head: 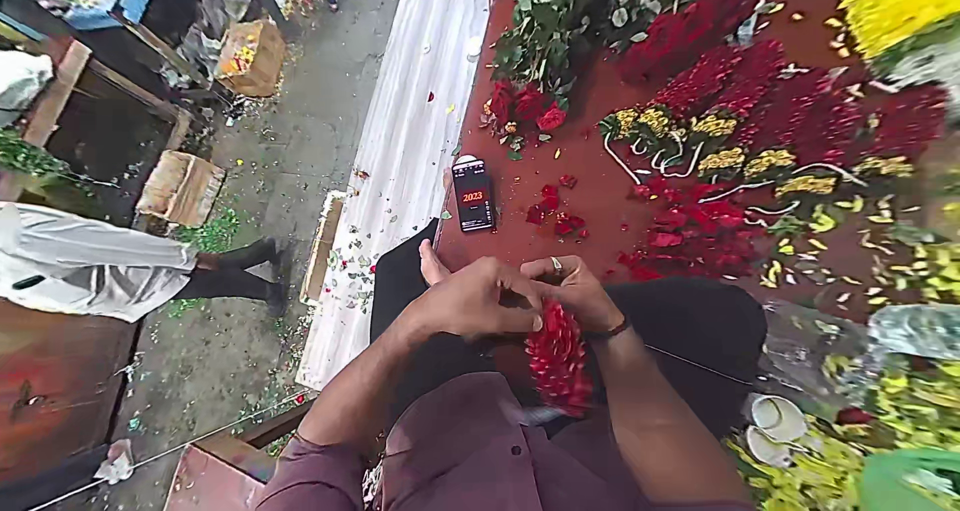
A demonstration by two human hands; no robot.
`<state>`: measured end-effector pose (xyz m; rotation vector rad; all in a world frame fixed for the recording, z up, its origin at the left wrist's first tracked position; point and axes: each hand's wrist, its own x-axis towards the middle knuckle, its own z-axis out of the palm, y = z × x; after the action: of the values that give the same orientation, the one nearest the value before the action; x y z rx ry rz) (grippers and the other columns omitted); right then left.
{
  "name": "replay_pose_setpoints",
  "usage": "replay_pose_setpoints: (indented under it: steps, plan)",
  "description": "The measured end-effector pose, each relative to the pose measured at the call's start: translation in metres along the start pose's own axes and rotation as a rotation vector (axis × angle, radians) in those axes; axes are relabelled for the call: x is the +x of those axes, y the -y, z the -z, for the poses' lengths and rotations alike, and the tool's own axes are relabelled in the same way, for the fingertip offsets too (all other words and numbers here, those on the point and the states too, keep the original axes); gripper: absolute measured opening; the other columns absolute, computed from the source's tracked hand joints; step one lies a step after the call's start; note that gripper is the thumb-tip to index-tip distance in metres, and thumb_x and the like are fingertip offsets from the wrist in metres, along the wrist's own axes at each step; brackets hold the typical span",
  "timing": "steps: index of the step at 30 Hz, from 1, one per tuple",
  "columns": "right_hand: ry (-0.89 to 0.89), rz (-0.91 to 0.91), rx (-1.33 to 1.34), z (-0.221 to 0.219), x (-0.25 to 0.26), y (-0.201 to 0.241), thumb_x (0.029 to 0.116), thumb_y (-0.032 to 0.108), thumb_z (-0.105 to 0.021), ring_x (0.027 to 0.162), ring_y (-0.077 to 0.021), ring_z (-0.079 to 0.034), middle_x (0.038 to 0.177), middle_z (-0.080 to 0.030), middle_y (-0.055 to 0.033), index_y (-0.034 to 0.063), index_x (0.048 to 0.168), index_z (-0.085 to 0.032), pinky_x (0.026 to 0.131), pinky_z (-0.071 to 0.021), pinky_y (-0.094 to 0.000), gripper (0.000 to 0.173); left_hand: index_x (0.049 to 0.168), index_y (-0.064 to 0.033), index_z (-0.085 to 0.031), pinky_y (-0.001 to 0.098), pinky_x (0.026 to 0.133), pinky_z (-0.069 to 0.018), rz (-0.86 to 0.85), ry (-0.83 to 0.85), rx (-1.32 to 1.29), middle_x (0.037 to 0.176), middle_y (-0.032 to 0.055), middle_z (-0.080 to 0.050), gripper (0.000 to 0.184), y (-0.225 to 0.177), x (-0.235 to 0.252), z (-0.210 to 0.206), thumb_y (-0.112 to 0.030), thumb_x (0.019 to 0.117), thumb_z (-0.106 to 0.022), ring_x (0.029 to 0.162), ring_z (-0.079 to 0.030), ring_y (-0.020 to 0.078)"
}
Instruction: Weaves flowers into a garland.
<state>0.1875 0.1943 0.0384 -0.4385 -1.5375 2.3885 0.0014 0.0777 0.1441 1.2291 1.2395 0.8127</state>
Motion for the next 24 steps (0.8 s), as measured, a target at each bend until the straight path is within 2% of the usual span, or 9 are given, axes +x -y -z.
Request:
replay_pose_setpoints:
  steps: [2,4,6,12,15,18,21,23,24]
  plan:
    - [-0.046,-0.019,0.069,0.003,-0.014,-0.011,0.0954,0.017,-0.068,0.077,0.0005,-0.063,0.089,-0.070,0.0046,0.0127,0.103,-0.072,0.071,-0.0539,-0.0181,0.010,0.091,-0.0003,-0.074,0.0301,0.068,-0.0599,-0.075,-0.258,-0.113,0.082,0.0051,-0.072,0.010,0.006,0.010,-0.005,-0.009,0.0938,-0.071,0.073,-0.068,0.0104]
    - [-0.011,-0.023,0.052,-0.006,-0.004,-0.005,0.0911,0.009,-0.073,0.064,-0.0028,-0.063,0.083,-0.074,0.0003,0.0081,0.096,-0.076,0.058,-0.0524,-0.0191,0.006,0.091,-0.0030,-0.071,0.0339,0.061,-0.0595,-0.023,-0.494,-0.063,0.078,0.0053,-0.070,0.010,0.021,0.015,-0.008,-0.012,0.0948,-0.070,0.065,-0.066,0.0138]
    - [0.041,-0.003,-0.032,-0.009,0.001,0.004,0.0921,0.008,-0.071,0.065,-0.0029,-0.063,0.083,-0.074,0.0007,0.0057,0.092,-0.079,0.061,-0.0541,-0.0204,0.008,0.091,-0.0076,-0.072,0.0352,0.055,-0.0584,0.110,-0.628,0.057,0.074,0.0026,-0.070,0.012,0.044,0.013,-0.008,-0.018,0.0962,-0.071,0.058,-0.065,0.0132]
    - [-0.013,-0.020,-0.210,0.011,0.003,0.007,0.0913,0.009,-0.070,0.061,-0.0009,-0.056,0.075,-0.069,0.0020,0.0054,0.087,-0.078,0.057,-0.0470,-0.0182,0.010,0.093,-0.0043,-0.076,0.0281,0.070,-0.0568,0.399,-0.277,-0.229,0.076,-0.0009,-0.071,0.019,0.069,-0.027,-0.002,-0.021,0.0981,-0.068,0.068,-0.065,0.0068]
    - [0.112,-0.065,-0.231,0.015,0.003,0.011,0.0918,0.011,-0.071,0.074,-0.0033,-0.066,0.082,-0.074,0.0004,0.0051,0.089,-0.079,0.069,-0.0556,-0.0219,0.010,0.089,-0.0028,-0.074,0.0247,0.062,-0.0573,0.374,-0.176,-0.472,0.072,0.0004,-0.072,0.023,0.070,-0.041,-0.002,-0.016,0.1014,-0.061,0.061,-0.066,0.0072]
    - [0.237,-0.066,-0.231,0.011,0.003,0.010,0.0922,0.012,-0.071,0.084,-0.0035,-0.069,0.087,-0.075,0.0012,0.0047,0.090,-0.078,0.079,-0.0577,-0.0238,0.010,0.082,-0.0063,-0.072,0.0236,0.058,-0.0563,0.397,-0.219,-0.520,0.068,-0.0009,-0.071,0.023,0.078,-0.045,0.000,-0.016,0.0988,-0.061,0.057,-0.065,0.0066]
    - [0.261,-0.183,-0.259,0.009,0.002,0.012,0.0948,0.016,-0.070,0.078,-0.0001,-0.065,0.085,-0.074,0.0040,0.0059,0.094,-0.079,0.073,-0.0548,-0.0203,0.013,0.084,-0.0052,-0.073,0.0226,0.055,-0.0536,0.444,-0.317,-0.442,0.067,-0.0017,-0.068,0.011,0.086,-0.044,-0.002,-0.013,0.0914,-0.073,0.055,-0.061,0.0058]
    - [0.116,-0.365,-0.316,0.020,0.004,0.010,0.0995,0.015,-0.064,0.071,-0.0072,-0.066,0.084,-0.074,-0.0017,0.0021,0.104,-0.077,0.066,-0.0562,-0.0247,0.019,0.082,-0.0068,-0.074,0.0225,0.053,-0.0482,0.481,-0.383,-0.321,0.067,-0.0024,-0.066,0.011,0.088,-0.045,-0.004,-0.016,0.0876,-0.076,0.055,-0.057,0.0047]
    - [-0.017,-0.462,-0.411,0.032,0.012,0.004,0.1011,0.015,-0.062,0.077,-0.0134,-0.070,0.091,-0.075,-0.0065,0.0022,0.113,-0.075,0.071,-0.0594,-0.0305,0.022,0.081,-0.0078,-0.074,0.0234,0.053,-0.0466,0.480,-0.411,-0.268,0.067,-0.0027,-0.066,0.012,0.087,-0.045,-0.003,-0.018,0.0867,-0.077,0.055,-0.056,0.0046]
